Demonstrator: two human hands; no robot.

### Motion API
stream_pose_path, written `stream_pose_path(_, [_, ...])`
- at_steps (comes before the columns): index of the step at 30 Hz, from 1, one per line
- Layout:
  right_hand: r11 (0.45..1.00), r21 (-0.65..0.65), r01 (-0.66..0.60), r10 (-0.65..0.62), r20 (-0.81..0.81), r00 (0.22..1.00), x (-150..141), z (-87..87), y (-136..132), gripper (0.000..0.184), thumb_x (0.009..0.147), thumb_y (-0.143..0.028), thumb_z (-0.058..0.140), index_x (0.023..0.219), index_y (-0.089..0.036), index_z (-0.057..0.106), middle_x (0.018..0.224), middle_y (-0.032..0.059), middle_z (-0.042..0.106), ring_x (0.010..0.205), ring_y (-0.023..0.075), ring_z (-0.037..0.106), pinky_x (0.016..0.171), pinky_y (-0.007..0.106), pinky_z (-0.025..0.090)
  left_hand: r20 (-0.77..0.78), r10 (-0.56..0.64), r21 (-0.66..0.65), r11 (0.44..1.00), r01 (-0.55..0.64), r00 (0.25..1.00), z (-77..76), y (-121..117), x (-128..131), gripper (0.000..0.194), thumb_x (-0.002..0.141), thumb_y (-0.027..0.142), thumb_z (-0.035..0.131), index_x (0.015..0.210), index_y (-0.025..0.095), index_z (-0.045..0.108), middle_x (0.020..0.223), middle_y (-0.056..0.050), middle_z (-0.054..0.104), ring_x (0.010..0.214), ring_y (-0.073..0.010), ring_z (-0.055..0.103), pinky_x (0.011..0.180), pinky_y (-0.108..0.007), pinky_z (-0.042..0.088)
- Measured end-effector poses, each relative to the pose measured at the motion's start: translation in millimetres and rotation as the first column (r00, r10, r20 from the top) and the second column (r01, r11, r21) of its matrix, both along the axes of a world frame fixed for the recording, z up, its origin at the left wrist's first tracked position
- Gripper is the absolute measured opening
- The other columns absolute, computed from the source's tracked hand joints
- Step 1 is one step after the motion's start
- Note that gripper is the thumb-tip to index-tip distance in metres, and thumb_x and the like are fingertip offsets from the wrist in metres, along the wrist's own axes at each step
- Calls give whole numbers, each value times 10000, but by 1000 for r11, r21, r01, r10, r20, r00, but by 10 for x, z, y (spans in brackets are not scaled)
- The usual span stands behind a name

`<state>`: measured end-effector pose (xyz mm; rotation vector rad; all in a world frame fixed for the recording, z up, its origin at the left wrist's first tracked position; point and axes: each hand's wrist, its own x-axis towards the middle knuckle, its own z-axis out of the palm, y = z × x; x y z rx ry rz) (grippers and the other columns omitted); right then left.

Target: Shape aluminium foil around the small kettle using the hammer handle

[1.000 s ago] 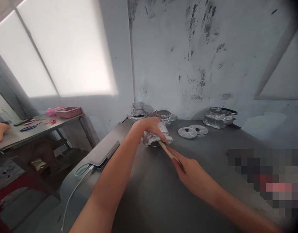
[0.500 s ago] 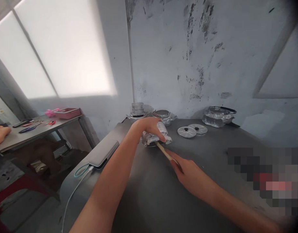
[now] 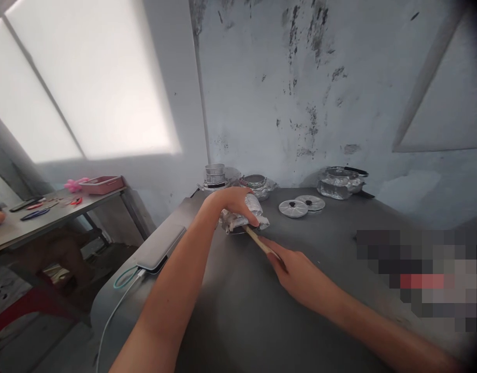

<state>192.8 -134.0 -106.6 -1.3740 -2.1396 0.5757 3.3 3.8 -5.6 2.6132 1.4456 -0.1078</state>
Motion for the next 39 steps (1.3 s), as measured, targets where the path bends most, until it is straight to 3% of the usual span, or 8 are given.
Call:
stream_pose_path(3, [1000, -14, -12, 12, -19, 1000, 1, -2, -10, 440, 945, -308, 326, 1358, -312, 476, 924, 50, 716, 841, 213, 674, 792, 296, 454, -5, -10, 6, 1000, 10, 1000, 0, -6, 1, 1078, 538, 706, 670, 1449, 309, 252, 1506, -33, 283, 1285, -353, 370, 971, -403, 404])
stream_pose_path(9, [999, -15, 39, -39, -11, 999, 10, 0, -15, 485, 959, -318, 293, 1441, -315, 345, 834, 32, 715, 683, 187, 671, 693, 284, 468, -32, 3, -9, 1000, -4, 999, 9, -8, 1, 1078, 555, 712, 657, 1460, 329, 215, 1526, -25, 229, 1306, -362, 331, 971, -430, 399])
stream_pose_path(15, [1000, -15, -16, 16, 14, 1000, 21, -14, -3, 426, 955, -319, 320, 1356, -336, 464, 902, 33, 717, 843, 208, 681, 801, 310, 455, -27, 5, 1, 1000, -5, 1000, 10, -16, 3, 1056, 558, 709, 663, 1450, 333, 239, 1525, -22, 234, 1299, -364, 343, 971, -436, 402])
stream_pose_path(21, [1000, -7, 23, -23, -40, 999, 2, 6, -15, 472, 941, -280, 342, 1407, -293, 411, 902, 45, 725, 861, 215, 686, 801, 309, 464, -18, -1, 2, 1000, 1, 1000, -8, 8, 0, 1072, 556, 707, 667, 1453, 317, 230, 1514, -35, 261, 1290, -357, 362, 960, -423, 414])
stream_pose_path(28, [1000, -15, 7, -7, 10, 1000, 19, 15, -6, 447, 924, -273, 365, 1354, -300, 485, 846, 39, 730, 780, 212, 688, 737, 284, 471, -20, -3, 1, 1000, 3, 1000, 28, -43, 16, 1071, 552, 706, 669, 1449, 301, 247, 1520, -39, 247, 1297, -354, 353, 984, -424, 397])
stream_pose_path(35, [998, -11, 66, -66, 11, 998, 1, 6, 15, 477, 948, -321, 298, 1418, -360, 369, 730, 4, 693, 604, 184, 648, 615, 275, 456, -6, -6, 0, 1000, 6, 1000, 1, 9, 4, 1067, 552, 701, 670, 1452, 310, 251, 1509, -42, 275, 1280, -368, 374, 953, -427, 424])
stream_pose_path(39, [1000, -17, 0, 0, 22, 1000, -1, -9, 19, 479, 943, -308, 323, 1416, -353, 382, 844, 26, 718, 727, 198, 677, 706, 289, 468, 5, -7, 2, 1000, 7, 1000, 11, -12, 5, 1109, 528, 731, 670, 1457, 296, 247, 1510, -54, 269, 1283, -362, 369, 969, -432, 412])
